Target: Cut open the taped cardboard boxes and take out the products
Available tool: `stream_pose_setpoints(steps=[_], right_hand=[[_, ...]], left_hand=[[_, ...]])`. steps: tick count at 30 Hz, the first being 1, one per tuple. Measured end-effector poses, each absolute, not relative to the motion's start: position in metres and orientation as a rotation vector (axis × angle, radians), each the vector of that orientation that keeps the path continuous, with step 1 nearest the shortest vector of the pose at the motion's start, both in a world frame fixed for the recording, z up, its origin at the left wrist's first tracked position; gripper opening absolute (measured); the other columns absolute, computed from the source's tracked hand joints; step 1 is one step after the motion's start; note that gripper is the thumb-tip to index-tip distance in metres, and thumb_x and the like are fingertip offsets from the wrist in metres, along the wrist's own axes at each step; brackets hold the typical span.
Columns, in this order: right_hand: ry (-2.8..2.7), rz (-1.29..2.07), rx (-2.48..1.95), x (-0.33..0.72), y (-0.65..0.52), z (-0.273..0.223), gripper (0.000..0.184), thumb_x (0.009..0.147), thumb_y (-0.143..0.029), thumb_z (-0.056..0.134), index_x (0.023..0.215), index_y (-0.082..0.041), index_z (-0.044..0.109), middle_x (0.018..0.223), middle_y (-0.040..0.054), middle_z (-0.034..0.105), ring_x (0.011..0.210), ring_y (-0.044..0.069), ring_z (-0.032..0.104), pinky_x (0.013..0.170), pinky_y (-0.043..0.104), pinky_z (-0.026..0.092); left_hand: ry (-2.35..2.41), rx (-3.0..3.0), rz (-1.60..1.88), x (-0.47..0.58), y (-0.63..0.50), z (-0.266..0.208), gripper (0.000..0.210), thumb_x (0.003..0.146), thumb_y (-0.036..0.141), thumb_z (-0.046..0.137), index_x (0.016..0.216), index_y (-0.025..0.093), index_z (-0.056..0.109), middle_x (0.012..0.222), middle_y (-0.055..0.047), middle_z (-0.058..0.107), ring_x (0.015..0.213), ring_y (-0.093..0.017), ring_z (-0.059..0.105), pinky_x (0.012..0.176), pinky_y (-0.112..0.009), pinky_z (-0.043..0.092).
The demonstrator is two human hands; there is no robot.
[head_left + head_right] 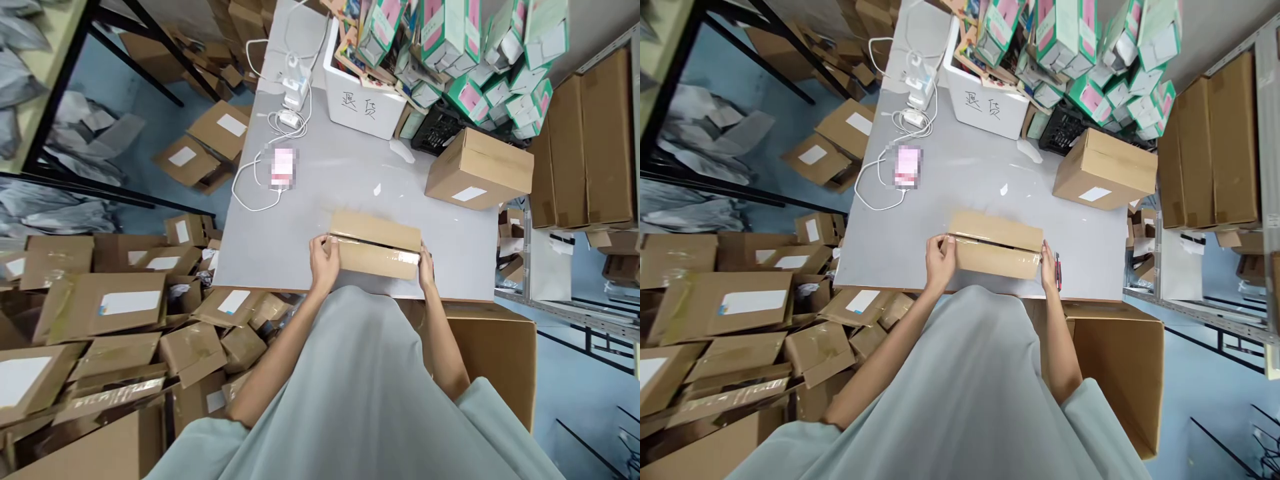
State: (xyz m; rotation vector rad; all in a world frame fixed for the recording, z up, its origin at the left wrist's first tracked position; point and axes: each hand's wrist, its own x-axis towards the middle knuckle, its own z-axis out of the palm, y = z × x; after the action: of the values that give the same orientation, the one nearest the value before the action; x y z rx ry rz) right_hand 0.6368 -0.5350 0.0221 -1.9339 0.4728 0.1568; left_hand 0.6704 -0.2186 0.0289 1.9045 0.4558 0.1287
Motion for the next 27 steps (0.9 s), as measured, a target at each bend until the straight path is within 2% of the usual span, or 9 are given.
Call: stream_pose_setpoints(steps=[3,5,9,12,14,17,20,24,27], right_hand=[[0.406,0.135,-1.884,0.640,-0.559,0.043,0.097,0.097,-0.082,0.061,0.179,-0.032,0.042,0.186,0.0128,0.040,0.161,0.033,0.055,0.131,0.054,0.048],[0.276,0.181,-1.922,0.650,-0.570,0.055,0.103,0.091,-0.079,0.076,0.178,-0.034,0.044,0.190,0.0129,0.031,0.157,0.035,0.059,0.127,0.053,0.053],[0.005,0.329,-2.239,0.686,-0.580,0.075,0.089,0.090,-0.065,0.086,0.168,-0.031,0.061,0.181,0.0125,0.048,0.162,0.038,0.052,0.128,0.057,0.051],[-0.122,0.392,-2.460,0.714,-0.583,0.089,0.067,0.098,-0.054,0.079,0.158,-0.026,0.070,0.172,0.0140,0.060,0.159,0.039,0.056,0.133,0.057,0.045],[-0.125,0.383,-2.495,0.729,-0.585,0.096,0.050,0.108,-0.053,0.064,0.148,-0.025,0.075,0.159,0.0140,0.072,0.146,0.036,0.067,0.125,0.052,0.051],[-0.007,0.333,-2.469,0.749,-0.585,0.098,0.045,0.114,-0.059,0.051,0.126,-0.025,0.079,0.125,0.0110,0.086,0.113,0.031,0.079,0.104,0.042,0.057],[0.124,0.228,-2.466,0.766,-0.581,0.091,0.050,0.111,-0.068,0.050,0.101,-0.025,0.073,0.100,0.0088,0.083,0.094,0.028,0.074,0.090,0.035,0.054],[0.224,0.143,-2.427,0.776,-0.575,0.079,0.056,0.108,-0.076,0.051,0.082,-0.027,0.059,0.080,0.0039,0.072,0.080,0.023,0.064,0.079,0.031,0.048],[0.246,0.144,-2.377,0.772,-0.574,0.073,0.060,0.106,-0.080,0.050,0.077,-0.028,0.056,0.073,0.0016,0.066,0.075,0.021,0.060,0.078,0.031,0.047]], left_hand=[[0.487,1.891,0.262,0.662,-0.227,0.029,0.019,0.110,0.044,0.059,0.105,0.026,0.056,0.134,-0.015,0.068,0.135,-0.029,0.063,0.125,-0.048,0.043],[0.491,1.898,0.322,0.664,-0.231,0.030,0.023,0.110,0.042,0.059,0.095,0.027,0.050,0.133,-0.014,0.068,0.136,-0.028,0.063,0.125,-0.048,0.041],[0.480,1.837,0.322,0.679,-0.234,0.035,0.027,0.104,0.030,0.056,0.082,0.027,0.040,0.126,-0.012,0.068,0.133,-0.028,0.064,0.122,-0.045,0.044],[0.460,1.802,0.312,0.684,-0.232,0.042,0.016,0.101,0.024,0.049,0.086,0.027,0.043,0.133,-0.013,0.069,0.136,-0.028,0.064,0.120,-0.045,0.047],[0.493,1.790,0.224,0.675,-0.228,0.046,0.004,0.097,0.023,0.051,0.101,0.026,0.052,0.151,-0.013,0.066,0.148,-0.027,0.059,0.126,-0.046,0.045],[0.679,1.745,-0.052,0.649,-0.224,0.048,0.039,0.099,0.034,0.057,0.137,0.029,0.055,0.172,-0.012,0.054,0.163,-0.028,0.048,0.130,-0.048,0.045],[0.772,1.711,-0.223,0.625,-0.225,0.047,0.059,0.104,0.059,0.057,0.157,0.033,0.048,0.178,-0.014,0.047,0.168,-0.033,0.044,0.124,-0.051,0.053],[0.745,1.728,-0.190,0.635,-0.231,0.051,0.084,0.100,0.075,0.064,0.167,0.030,0.042,0.187,-0.017,0.031,0.176,-0.033,0.029,0.139,-0.052,0.037],[0.669,1.738,-0.106,0.664,-0.232,0.053,0.075,0.101,0.075,0.062,0.156,0.026,0.050,0.172,-0.019,0.052,0.162,-0.033,0.052,0.133,-0.050,0.045]])
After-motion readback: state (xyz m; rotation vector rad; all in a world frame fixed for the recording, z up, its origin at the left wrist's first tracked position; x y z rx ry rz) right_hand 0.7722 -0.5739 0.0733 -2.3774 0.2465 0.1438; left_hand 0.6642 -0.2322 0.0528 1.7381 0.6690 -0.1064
